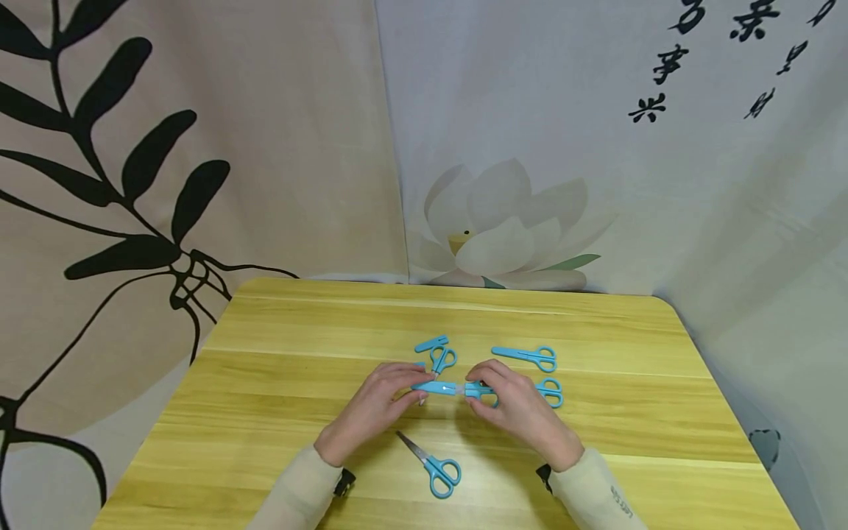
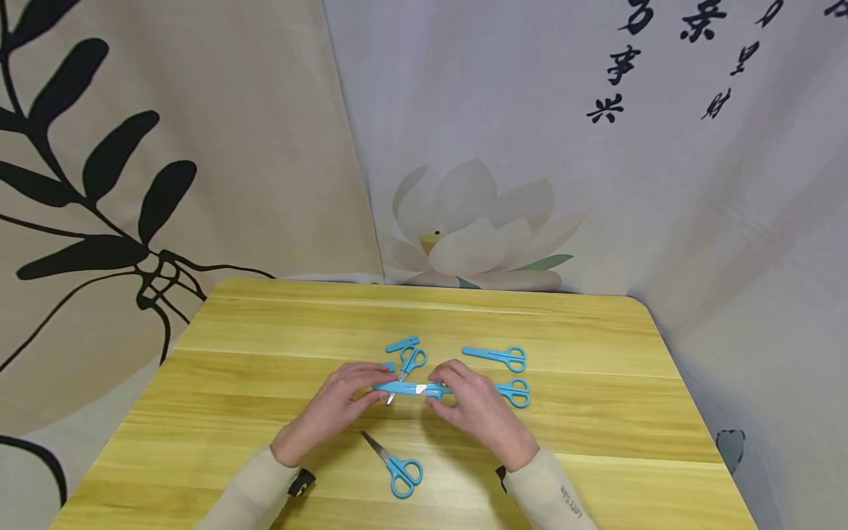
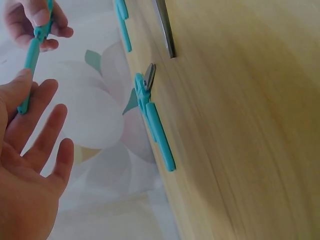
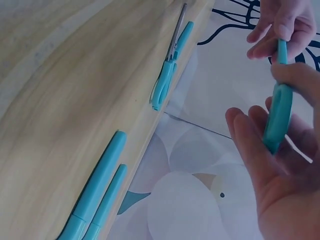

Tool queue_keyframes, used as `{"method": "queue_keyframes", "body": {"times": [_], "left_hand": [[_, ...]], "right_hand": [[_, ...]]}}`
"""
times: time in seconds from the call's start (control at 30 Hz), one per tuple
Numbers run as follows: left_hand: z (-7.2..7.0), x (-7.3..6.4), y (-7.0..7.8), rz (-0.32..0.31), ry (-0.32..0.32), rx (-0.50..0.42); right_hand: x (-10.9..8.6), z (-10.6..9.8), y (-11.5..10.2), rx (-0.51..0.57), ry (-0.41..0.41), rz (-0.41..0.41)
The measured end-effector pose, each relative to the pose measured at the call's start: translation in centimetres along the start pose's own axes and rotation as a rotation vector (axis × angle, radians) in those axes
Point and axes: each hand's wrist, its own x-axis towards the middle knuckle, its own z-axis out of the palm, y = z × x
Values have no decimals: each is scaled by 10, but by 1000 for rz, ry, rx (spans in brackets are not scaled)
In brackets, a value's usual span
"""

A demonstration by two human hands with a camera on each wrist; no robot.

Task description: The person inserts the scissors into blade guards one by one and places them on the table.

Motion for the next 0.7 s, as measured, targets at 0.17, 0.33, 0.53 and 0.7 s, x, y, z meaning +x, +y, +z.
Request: {"method": "queue_keyframes", "body": {"times": [0.17,0.33,0.53,0.7], "left_hand": [[2,0,-1,6,9,1],[4,0,-1,9,20,-2],[5,2,0,16,26,-7],[5,2,0,18,26,-12]], "right_hand": [[1,2,0,-2,48,-57],[1,2,0,24,77,-72],[1,1,-1,38,67,-53],[2,1,-2,48,54,-46]]}}
